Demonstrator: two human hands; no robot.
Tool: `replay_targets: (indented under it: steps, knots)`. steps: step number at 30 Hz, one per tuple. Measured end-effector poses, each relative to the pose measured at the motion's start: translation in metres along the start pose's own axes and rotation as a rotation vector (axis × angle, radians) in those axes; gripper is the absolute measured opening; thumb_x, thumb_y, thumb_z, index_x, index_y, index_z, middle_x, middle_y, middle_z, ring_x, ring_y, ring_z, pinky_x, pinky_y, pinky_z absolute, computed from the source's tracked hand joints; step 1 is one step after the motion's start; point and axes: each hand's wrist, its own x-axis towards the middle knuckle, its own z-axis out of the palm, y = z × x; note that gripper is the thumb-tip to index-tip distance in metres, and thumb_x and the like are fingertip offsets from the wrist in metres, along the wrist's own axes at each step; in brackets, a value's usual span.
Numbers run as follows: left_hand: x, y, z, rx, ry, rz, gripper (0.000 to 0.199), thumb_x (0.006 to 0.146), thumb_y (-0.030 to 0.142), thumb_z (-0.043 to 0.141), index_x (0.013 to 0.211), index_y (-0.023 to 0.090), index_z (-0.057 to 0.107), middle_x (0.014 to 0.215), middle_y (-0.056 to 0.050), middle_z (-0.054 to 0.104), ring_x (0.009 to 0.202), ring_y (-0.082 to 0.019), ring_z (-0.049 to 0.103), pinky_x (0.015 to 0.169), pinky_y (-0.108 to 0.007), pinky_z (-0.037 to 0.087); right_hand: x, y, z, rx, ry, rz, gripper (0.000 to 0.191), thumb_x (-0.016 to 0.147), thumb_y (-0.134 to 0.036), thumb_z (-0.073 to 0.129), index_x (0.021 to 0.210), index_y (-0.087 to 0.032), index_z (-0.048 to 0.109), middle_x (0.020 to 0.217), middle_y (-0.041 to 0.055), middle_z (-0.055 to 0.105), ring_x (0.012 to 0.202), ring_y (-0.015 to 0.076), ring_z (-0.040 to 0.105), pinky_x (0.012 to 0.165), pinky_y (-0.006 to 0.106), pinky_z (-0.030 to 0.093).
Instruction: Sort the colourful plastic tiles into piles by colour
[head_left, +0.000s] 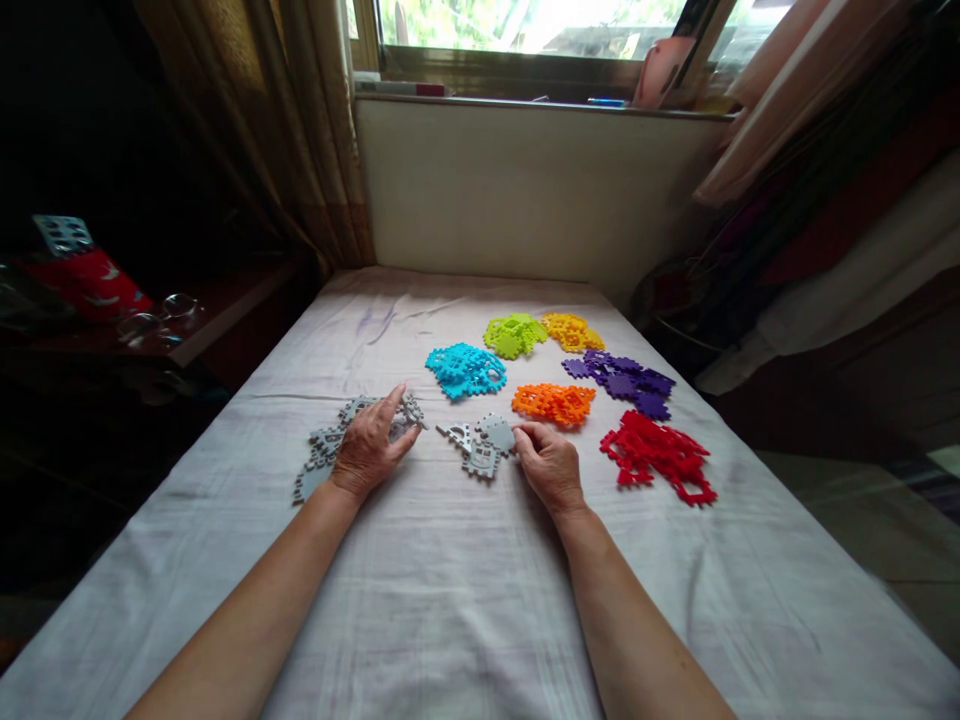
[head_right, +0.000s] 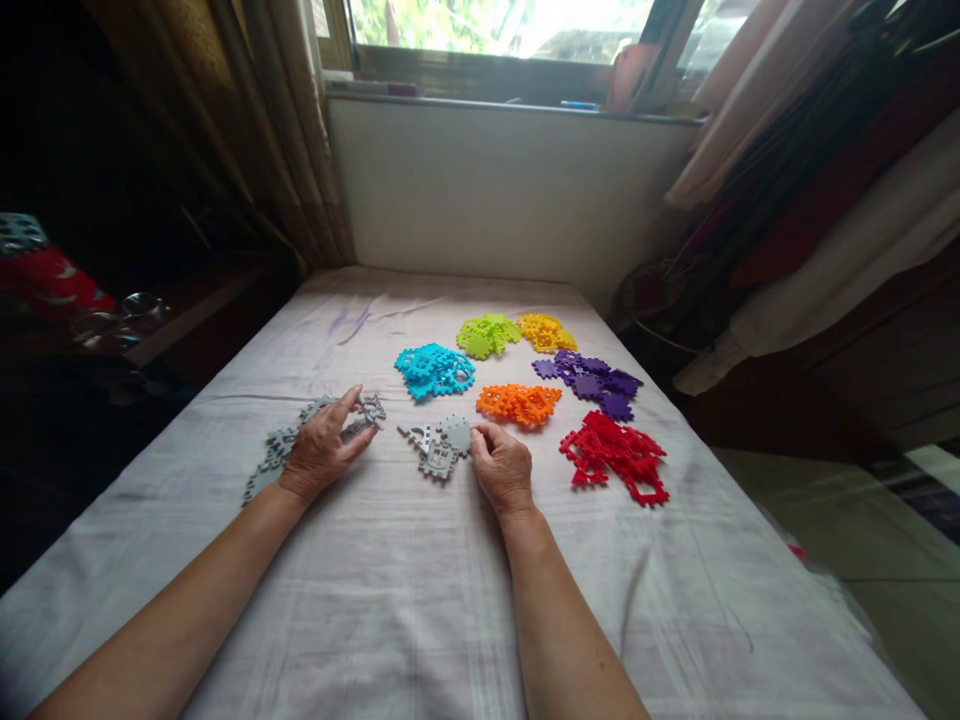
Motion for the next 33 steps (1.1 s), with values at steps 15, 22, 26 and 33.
replay_targets:
  steps: [15,22,26,33]
  knots:
    - [-0.019,0.037,-0.007,-0.026,0.102,0.274,0.084,0.089,0.024,0.063,0.158,0.025,0.013,0.122,-0.012,0.069,0.105,-0.025,0.069,0.09,-0.038,0.057,-0.024,-0.044,0.025,-0.169,-0.137,-0.545,0.008,0.085,-0.023,0.068,0.08,-0.025,0.073,0.08,0.0006,0.072,0.081,0.0185,0.062,0.076,0.032,0.042]
    - [-0.018,0.043,-0.003,-0.019,0.119,0.301,0.083,0.092,0.03,0.06,0.158,0.023,0.011,0.115,-0.011,0.071,0.102,-0.024,0.069,0.091,-0.038,0.056,-0.025,-0.046,0.027,-0.115,-0.129,-0.52,0.01,0.085,-0.029,0.07,0.093,-0.025,0.073,0.09,0.0017,0.072,0.088,0.0193,0.062,0.081,0.033,0.04]
    - [-0.018,0.039,-0.005,-0.017,0.087,0.289,0.072,0.093,0.033,0.058,0.155,0.022,0.023,0.127,-0.013,0.066,0.115,-0.024,0.064,0.099,-0.039,0.051,-0.02,-0.041,0.025,-0.126,-0.09,-0.438,0.01,0.088,-0.023,0.061,0.084,-0.024,0.07,0.087,0.0018,0.072,0.086,0.0186,0.062,0.08,0.032,0.04]
    - [-0.019,0.02,-0.022,0.159,-0.087,-0.035,0.046,0.083,0.047,0.065,0.12,0.019,0.064,0.135,-0.015,0.061,0.13,-0.034,0.051,0.117,-0.058,0.026,-0.007,-0.025,0.025,-0.267,0.053,-0.254,0.014,0.088,-0.025,0.059,0.083,-0.023,0.072,0.105,0.0063,0.072,0.103,0.0239,0.058,0.09,0.037,0.039]
